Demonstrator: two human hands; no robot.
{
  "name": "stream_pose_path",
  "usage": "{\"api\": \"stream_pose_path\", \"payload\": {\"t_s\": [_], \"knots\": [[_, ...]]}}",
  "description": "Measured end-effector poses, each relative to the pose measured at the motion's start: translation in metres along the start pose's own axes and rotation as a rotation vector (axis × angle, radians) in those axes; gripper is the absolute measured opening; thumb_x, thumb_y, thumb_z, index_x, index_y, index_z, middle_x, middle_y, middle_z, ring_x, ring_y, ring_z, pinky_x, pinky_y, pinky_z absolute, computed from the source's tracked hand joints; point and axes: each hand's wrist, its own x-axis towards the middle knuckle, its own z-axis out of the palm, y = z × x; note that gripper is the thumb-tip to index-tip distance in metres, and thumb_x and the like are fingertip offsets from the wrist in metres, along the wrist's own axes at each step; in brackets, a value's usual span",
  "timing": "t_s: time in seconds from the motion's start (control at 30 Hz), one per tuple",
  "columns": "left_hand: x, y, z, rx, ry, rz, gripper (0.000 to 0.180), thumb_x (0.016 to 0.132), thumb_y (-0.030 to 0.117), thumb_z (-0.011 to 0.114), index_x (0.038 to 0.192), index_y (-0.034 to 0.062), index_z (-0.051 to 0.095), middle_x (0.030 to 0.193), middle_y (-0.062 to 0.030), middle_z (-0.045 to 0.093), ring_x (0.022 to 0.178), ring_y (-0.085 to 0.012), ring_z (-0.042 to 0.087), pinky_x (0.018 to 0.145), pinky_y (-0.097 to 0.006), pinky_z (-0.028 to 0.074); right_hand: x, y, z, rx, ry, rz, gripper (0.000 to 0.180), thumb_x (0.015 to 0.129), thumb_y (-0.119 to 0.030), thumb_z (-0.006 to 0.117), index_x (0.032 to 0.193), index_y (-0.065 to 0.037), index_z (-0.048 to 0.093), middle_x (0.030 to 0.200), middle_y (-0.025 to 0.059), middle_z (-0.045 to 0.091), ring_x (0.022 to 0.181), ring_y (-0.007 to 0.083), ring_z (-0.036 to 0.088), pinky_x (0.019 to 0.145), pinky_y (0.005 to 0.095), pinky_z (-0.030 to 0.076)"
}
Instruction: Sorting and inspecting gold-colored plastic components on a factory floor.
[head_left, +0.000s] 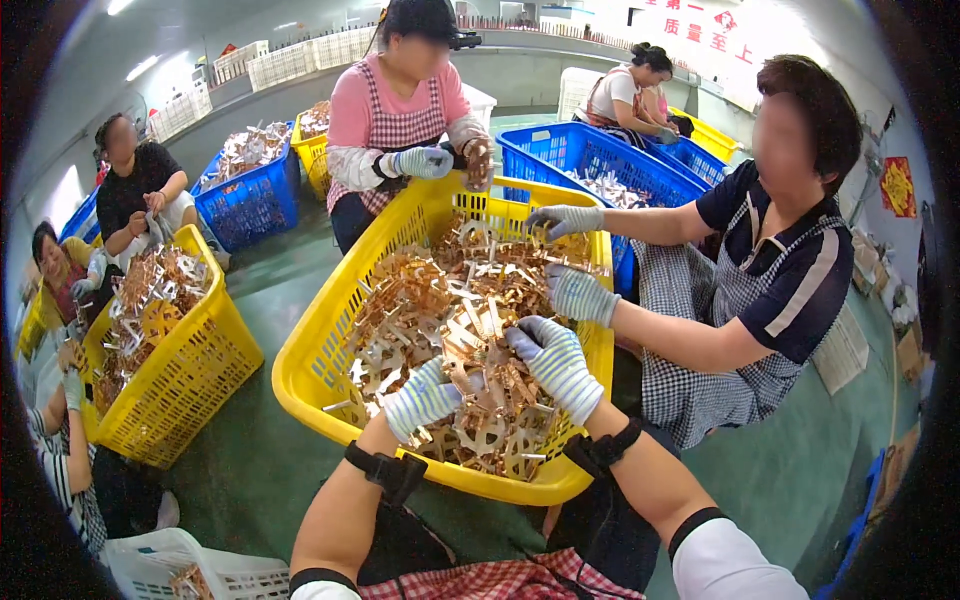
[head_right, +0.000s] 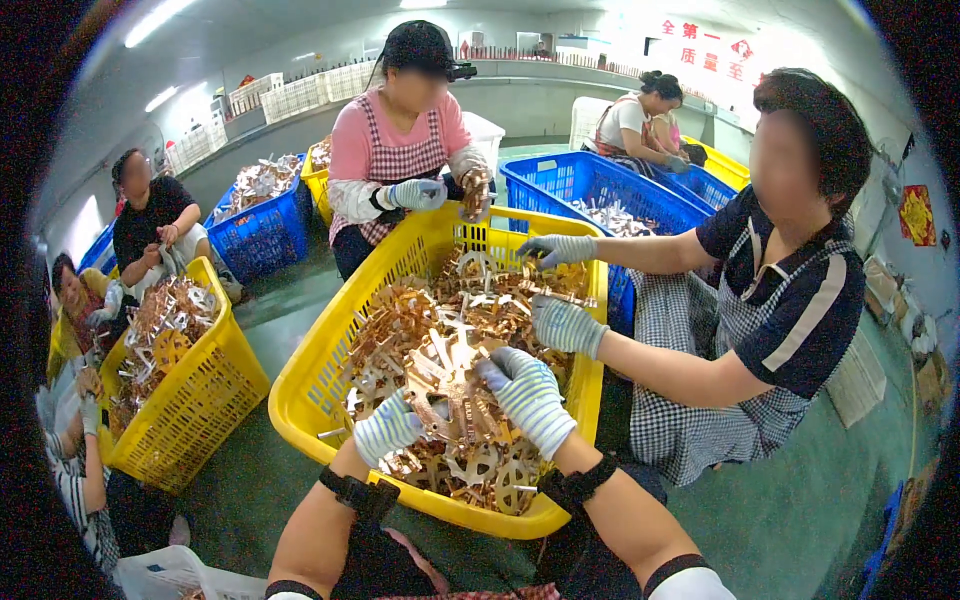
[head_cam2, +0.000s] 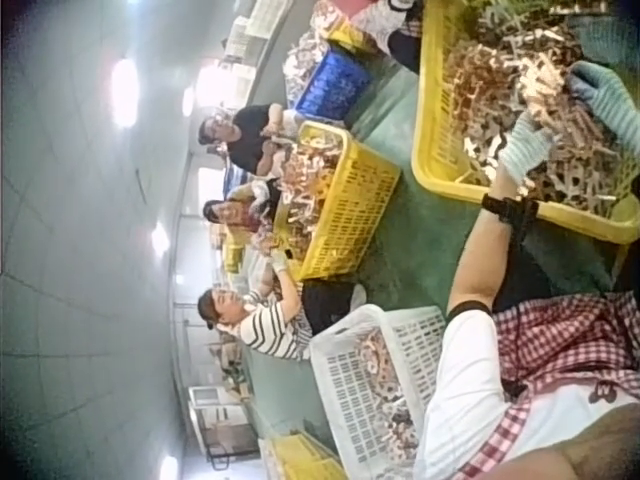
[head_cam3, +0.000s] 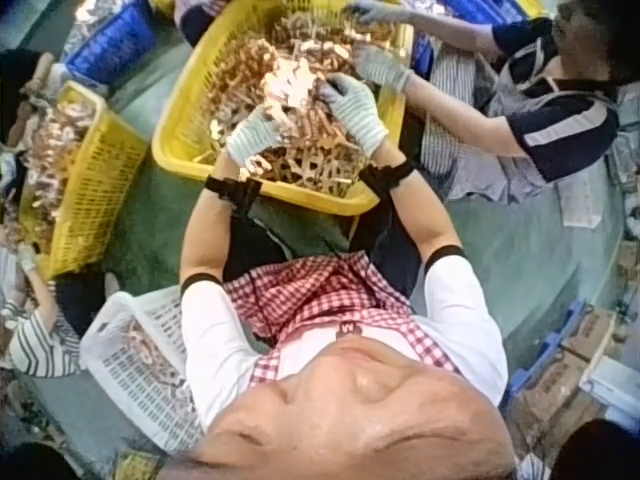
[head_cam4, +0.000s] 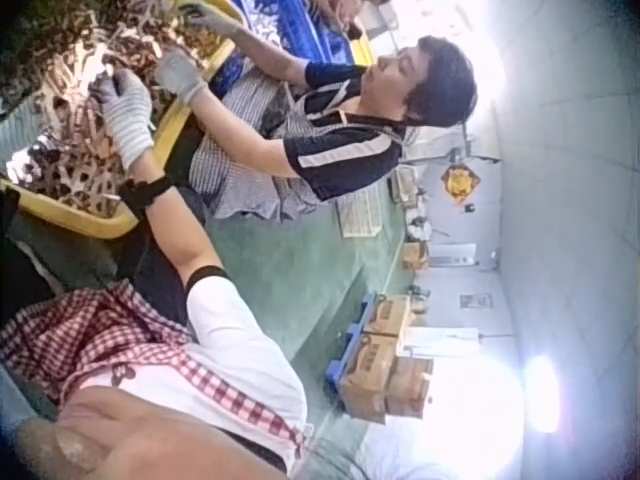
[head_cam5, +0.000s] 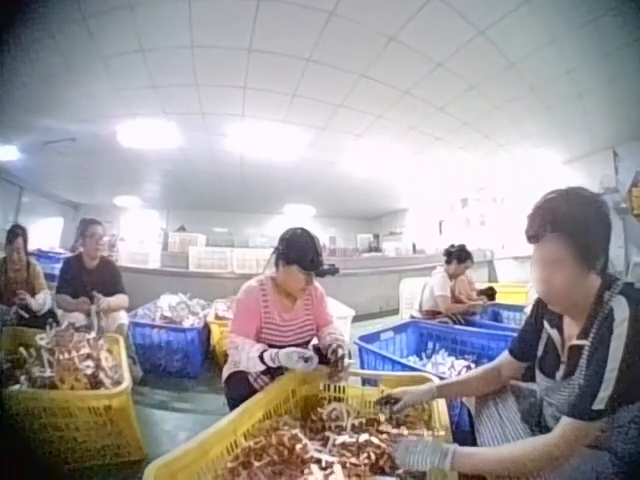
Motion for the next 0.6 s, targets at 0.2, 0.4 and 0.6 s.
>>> {"api": "stream_pose_path", "payload": {"t_s": [0.2,0.4,0.6], "knots": [[0.005,-0.055,-0.057,0.699,0.023,0.173,0.039,0.088,0.01,0.054,0.125,0.0054,0.048,0.119,-0.0078,0.057,0.105,-0.0197,0.056,0.093,-0.032,0.043,-0.002,-0.017,0.004,-0.068,-0.086,-0.066,0.022,0.086,-0.017,0.058,0.099,0.0,0.061,0.08,0.0127,0.063,0.071,0.0199,0.058,0.069,0.031,0.047],[0.026,-0.049,-0.014,-0.165,0.157,-0.089,0.04,0.07,0.016,0.072,0.103,-0.0011,0.059,0.087,-0.0128,0.066,0.078,-0.0213,0.062,0.068,-0.034,0.05,-0.006,-0.052,-0.012,-0.003,0.083,-0.544,0.031,0.079,-0.021,0.063,0.104,-0.004,0.058,0.091,0.0173,0.058,0.084,0.0336,0.058,0.073,0.0409,0.047],[0.018,0.014,0.026,1.661,0.132,0.148,0.093,0.06,0.027,0.077,0.133,-0.0078,0.03,0.076,-0.0183,0.062,0.071,-0.0332,0.061,0.065,-0.039,0.048,-0.008,-0.043,-0.008,-0.123,-0.154,-0.509,0.02,0.076,-0.018,0.068,0.09,-0.007,0.058,0.075,0.0091,0.057,0.062,0.0244,0.058,0.057,0.0333,0.046]]}}
